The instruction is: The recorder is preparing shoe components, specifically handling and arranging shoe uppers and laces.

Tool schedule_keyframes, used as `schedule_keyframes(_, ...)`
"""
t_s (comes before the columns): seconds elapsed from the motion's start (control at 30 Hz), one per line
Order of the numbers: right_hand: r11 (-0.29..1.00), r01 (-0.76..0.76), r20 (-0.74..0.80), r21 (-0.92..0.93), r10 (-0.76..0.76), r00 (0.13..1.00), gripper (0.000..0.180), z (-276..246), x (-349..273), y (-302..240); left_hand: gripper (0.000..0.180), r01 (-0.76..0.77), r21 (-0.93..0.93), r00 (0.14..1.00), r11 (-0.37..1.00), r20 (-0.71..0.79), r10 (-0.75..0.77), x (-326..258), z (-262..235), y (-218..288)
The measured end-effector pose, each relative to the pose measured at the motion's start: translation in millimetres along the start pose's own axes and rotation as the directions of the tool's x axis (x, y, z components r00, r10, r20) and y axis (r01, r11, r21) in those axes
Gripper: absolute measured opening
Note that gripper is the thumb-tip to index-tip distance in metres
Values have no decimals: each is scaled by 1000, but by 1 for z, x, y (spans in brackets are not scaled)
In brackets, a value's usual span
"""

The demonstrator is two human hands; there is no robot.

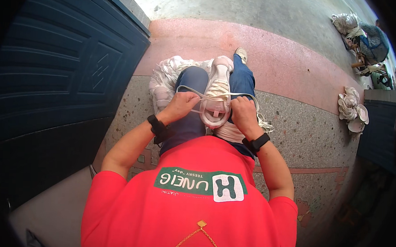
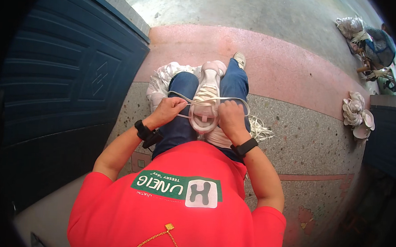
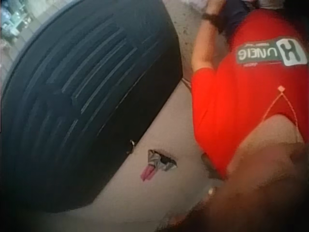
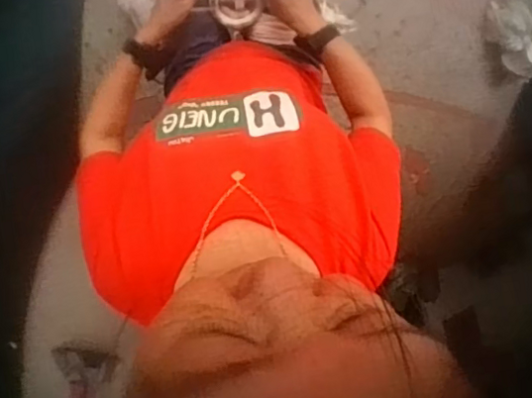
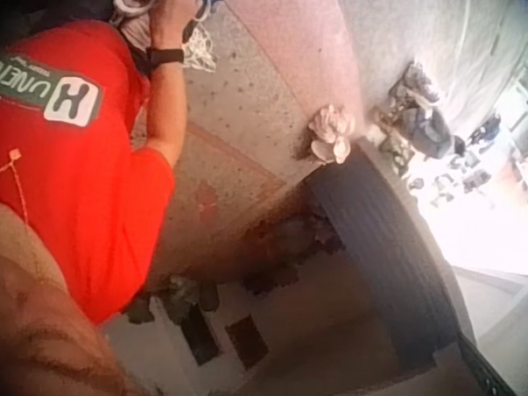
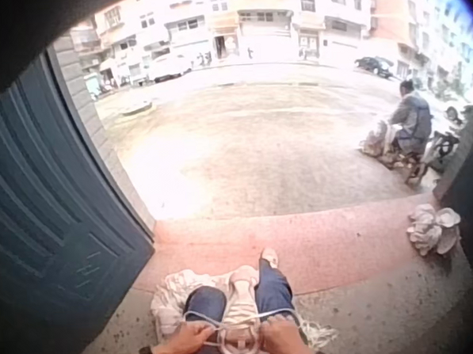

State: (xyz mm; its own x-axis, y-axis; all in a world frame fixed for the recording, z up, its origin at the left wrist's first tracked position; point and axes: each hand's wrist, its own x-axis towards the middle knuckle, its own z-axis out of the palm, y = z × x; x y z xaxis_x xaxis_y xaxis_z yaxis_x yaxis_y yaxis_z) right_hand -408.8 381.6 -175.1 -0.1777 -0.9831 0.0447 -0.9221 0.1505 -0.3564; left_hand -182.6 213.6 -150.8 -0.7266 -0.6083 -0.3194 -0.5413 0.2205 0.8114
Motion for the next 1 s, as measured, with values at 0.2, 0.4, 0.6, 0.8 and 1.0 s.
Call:
schedule_keyframes(0.2, 992, 87, 29, -86, -85, 996, 3, -5, 6, 3, 29, 16, -81, 996, 997, -84, -23, -5, 0, -14)
schedule_keyframes(0.4, 959, 165, -45, -229, -179, 983, 7, 6, 9, -18, 25, -123, 25, 972, 992, -198, 126, 0, 23, -17)
schedule_keyframes(0.6, 996, 66, -213, -68, -79, 974, 8, 9, 3, -5, 19, -270, 173, 920, 947, -245, 307, 7, 34, -29)
schedule_keyframes(0.8, 997, 31, -207, -64, -44, 977, 18, 6, 1, -10, 16, -298, 339, 929, 892, -111, 353, 9, 38, -24)
schedule_keyframes(1.0, 995, 4, -139, -97, -18, 990, 22, 0, -4, -20, 20, -163, 544, 933, 823, -186, 308, -18, 37, -3)
